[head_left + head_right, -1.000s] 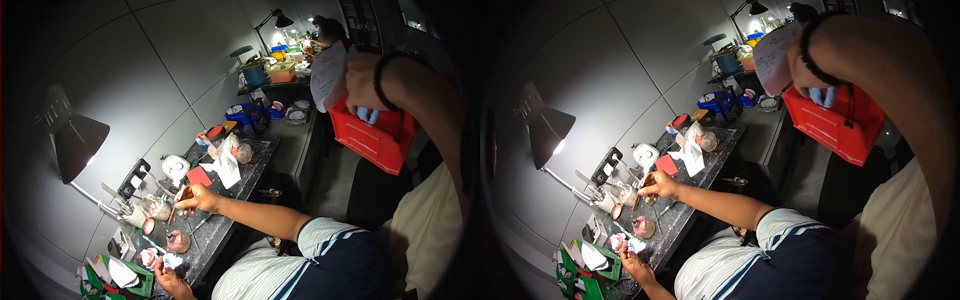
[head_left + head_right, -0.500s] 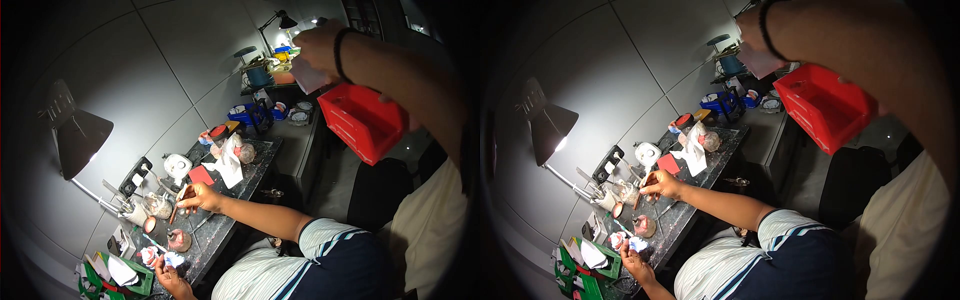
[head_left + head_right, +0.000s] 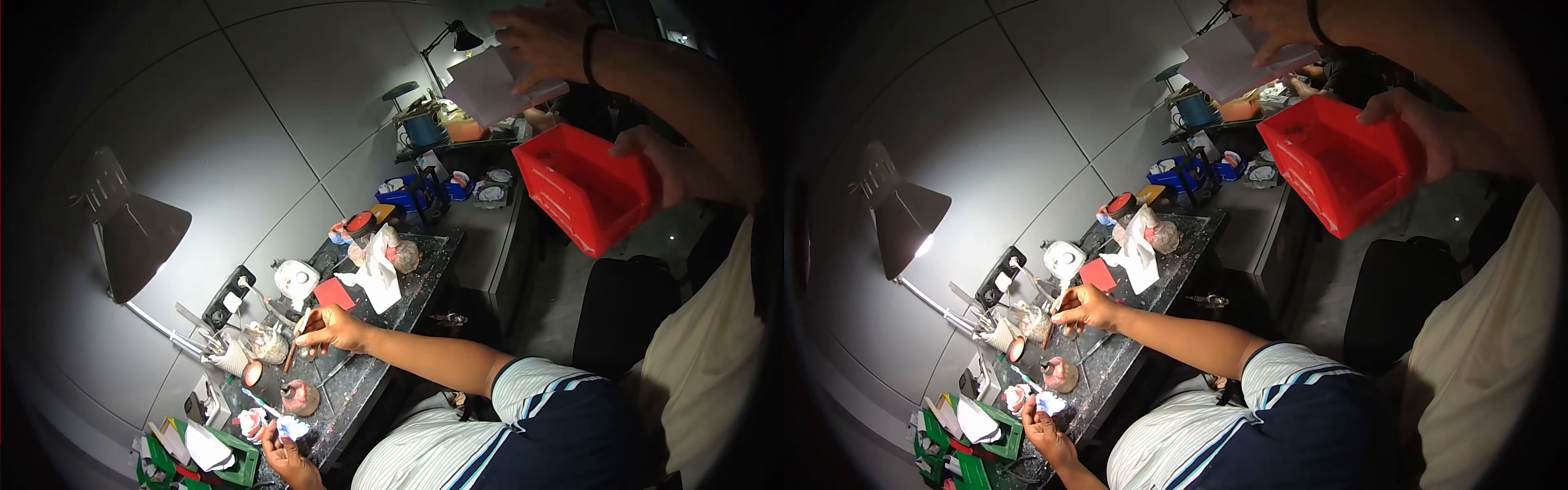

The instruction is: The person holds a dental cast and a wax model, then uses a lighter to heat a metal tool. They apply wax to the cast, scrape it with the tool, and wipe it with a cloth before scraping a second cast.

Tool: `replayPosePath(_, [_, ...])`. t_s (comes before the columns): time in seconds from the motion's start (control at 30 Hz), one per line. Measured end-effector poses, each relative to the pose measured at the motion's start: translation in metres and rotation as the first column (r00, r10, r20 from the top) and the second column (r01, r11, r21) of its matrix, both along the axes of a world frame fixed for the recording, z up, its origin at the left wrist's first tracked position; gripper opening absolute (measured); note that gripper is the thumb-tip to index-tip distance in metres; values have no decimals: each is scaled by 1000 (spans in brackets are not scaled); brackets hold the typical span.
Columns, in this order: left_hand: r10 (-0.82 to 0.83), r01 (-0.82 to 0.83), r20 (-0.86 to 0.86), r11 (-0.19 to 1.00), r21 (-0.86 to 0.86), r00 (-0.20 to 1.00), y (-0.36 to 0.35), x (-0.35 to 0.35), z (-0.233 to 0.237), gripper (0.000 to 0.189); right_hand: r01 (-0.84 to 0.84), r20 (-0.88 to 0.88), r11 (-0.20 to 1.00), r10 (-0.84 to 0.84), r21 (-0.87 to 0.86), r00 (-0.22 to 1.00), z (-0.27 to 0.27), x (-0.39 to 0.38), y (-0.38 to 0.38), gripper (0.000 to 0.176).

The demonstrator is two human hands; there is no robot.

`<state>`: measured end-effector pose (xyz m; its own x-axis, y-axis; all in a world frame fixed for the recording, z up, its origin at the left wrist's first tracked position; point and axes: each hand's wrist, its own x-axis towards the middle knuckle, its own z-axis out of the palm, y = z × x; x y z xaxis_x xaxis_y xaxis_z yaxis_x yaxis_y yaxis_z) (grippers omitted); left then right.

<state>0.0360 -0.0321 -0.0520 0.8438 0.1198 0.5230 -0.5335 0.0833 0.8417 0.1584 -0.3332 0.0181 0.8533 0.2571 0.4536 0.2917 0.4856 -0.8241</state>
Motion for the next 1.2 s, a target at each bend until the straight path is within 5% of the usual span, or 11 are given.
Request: replayPosePath(1.2, [10,-10,17,999,47,1000,-3,-1,5,41,4,-15,1000,-4,-2,1000,2,-3,-1,19])
